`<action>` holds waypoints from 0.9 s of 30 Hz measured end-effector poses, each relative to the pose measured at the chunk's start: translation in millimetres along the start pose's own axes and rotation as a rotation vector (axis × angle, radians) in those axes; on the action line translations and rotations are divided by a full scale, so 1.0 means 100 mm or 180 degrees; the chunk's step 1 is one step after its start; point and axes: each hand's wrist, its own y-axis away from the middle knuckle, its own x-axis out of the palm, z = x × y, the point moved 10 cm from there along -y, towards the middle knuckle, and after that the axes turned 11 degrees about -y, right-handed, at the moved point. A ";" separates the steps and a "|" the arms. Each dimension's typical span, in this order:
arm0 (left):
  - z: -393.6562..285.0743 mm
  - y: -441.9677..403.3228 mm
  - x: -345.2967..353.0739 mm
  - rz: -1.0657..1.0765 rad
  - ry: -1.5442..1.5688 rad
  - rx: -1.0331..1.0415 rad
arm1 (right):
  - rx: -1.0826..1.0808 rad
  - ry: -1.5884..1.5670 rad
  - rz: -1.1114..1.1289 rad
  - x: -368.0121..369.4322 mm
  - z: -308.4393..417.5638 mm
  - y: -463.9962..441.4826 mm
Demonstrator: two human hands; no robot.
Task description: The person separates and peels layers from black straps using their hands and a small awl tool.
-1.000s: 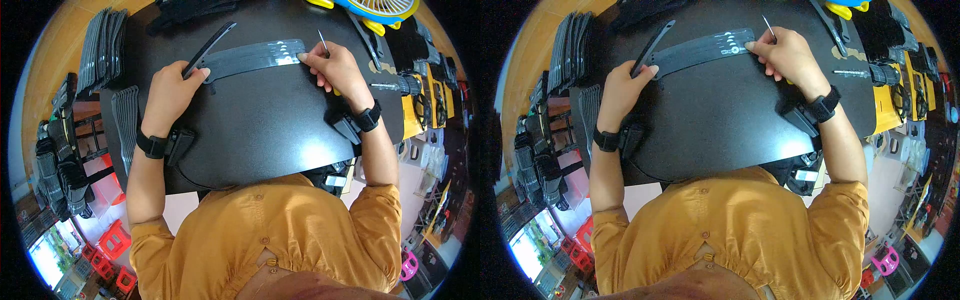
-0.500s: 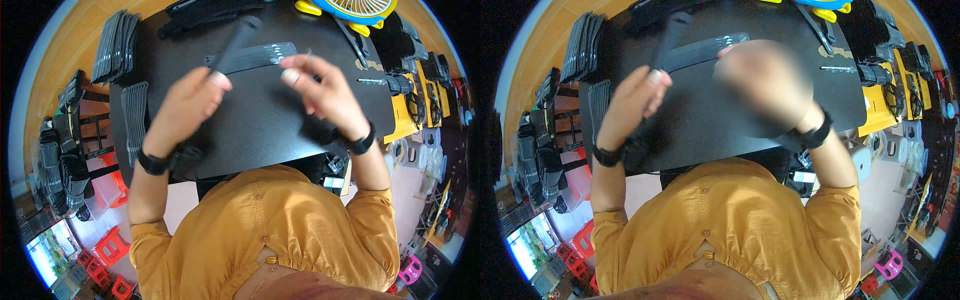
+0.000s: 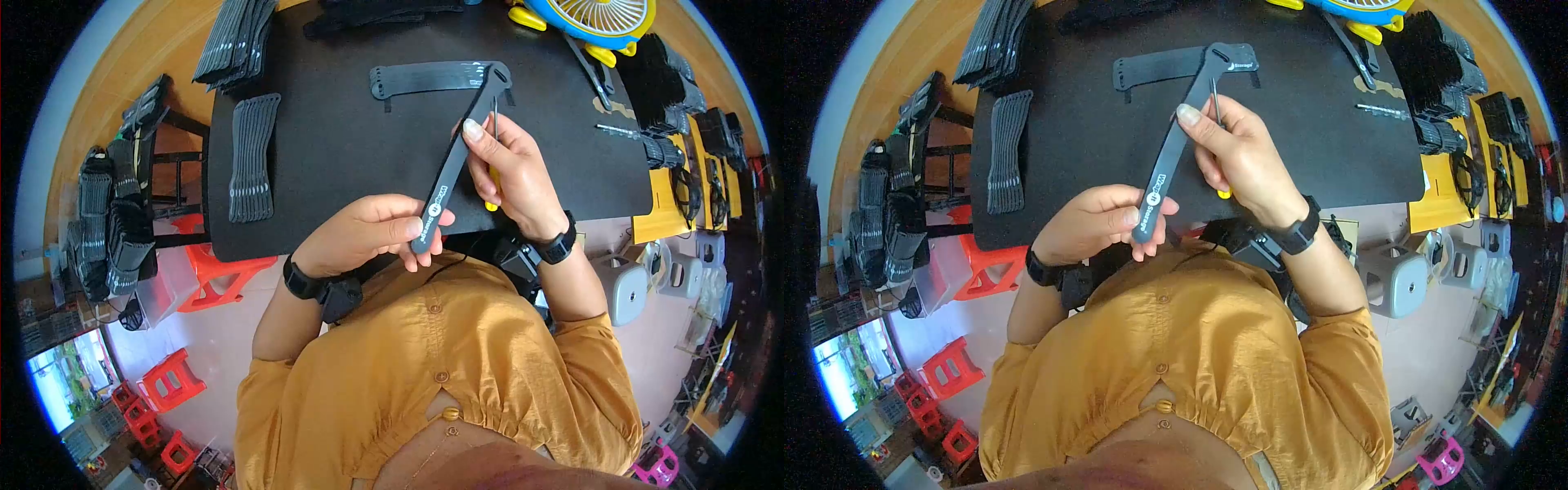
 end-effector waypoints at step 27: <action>-0.08 -0.14 -0.40 -0.1008 0.1476 0.1243 | -0.0994 0.2510 0.0567 0.56 0.04 0.47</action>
